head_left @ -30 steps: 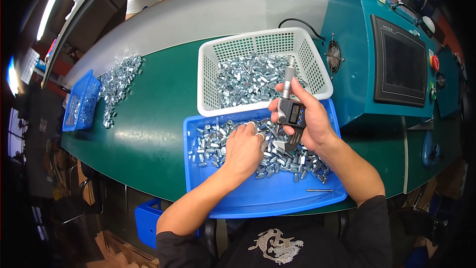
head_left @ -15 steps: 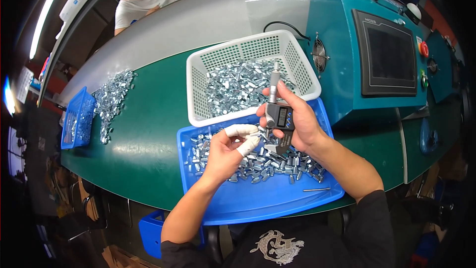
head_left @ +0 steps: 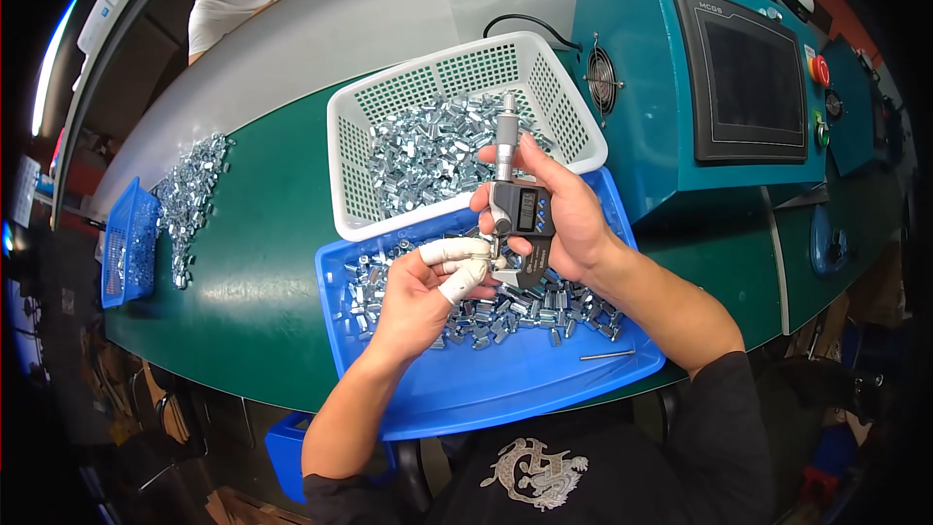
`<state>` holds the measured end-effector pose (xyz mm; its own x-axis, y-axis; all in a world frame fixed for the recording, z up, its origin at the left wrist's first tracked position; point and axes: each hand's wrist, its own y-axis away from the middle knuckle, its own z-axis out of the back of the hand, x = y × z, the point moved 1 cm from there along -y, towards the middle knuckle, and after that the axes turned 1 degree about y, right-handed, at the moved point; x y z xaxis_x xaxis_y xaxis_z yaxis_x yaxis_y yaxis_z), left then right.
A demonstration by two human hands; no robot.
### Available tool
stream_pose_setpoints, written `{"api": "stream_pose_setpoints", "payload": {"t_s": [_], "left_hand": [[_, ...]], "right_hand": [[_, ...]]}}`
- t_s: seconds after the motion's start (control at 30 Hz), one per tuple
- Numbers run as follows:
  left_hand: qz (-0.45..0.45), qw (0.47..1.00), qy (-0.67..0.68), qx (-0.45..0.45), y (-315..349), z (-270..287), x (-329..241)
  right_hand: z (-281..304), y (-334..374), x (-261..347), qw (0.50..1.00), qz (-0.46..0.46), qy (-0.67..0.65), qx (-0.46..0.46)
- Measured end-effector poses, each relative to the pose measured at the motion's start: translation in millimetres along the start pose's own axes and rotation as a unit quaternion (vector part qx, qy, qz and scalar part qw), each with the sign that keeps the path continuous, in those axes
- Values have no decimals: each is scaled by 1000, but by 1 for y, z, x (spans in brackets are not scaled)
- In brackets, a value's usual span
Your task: Using a digital caliper to measure the dimensions of small metal hardware parts at an inspection station.
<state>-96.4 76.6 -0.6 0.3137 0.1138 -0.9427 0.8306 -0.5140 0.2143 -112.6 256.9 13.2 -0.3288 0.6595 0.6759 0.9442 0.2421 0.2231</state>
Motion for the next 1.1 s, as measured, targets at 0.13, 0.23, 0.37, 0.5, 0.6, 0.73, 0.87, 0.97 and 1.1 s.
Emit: {"api": "stream_pose_setpoints", "payload": {"t_s": [0.13, 0.23, 0.37, 0.5, 0.6, 0.73, 0.87, 0.97, 1.1], "left_hand": [[6, 1000, 4, -8, 1, -2, -1], [-1, 1000, 6, -10, 0, -4, -2], [-9, 1000, 13, -10, 2, -4, -2], [-15, 1000, 7, -10, 1, -3, -2], [-13, 1000, 10, -10, 2, -3, -2], [-13, 1000, 7, -10, 2, -2, -1], [-27, 1000, -4, -3, 0, 0, 3], [-31, 999, -34, -14, 0, 0, 3], [-34, 995, -83, -38, 1, 2, 4]], "right_hand": [[2, -1, 0, 1000, 2, 6, 12], [5, -2, -1, 1000, 11, 9, 4], [2, -3, 0, 999, 16, 27, 3], [1, -3, 0, 999, 20, 34, 1], [1, -2, 0, 999, 20, 36, -2], [2, -2, -1, 999, 20, 34, 4], [3, -2, 0, 999, 25, 40, 3], [5, -3, -1, 998, 23, 50, 6], [6, -4, -1, 999, 20, 29, 26]]}}
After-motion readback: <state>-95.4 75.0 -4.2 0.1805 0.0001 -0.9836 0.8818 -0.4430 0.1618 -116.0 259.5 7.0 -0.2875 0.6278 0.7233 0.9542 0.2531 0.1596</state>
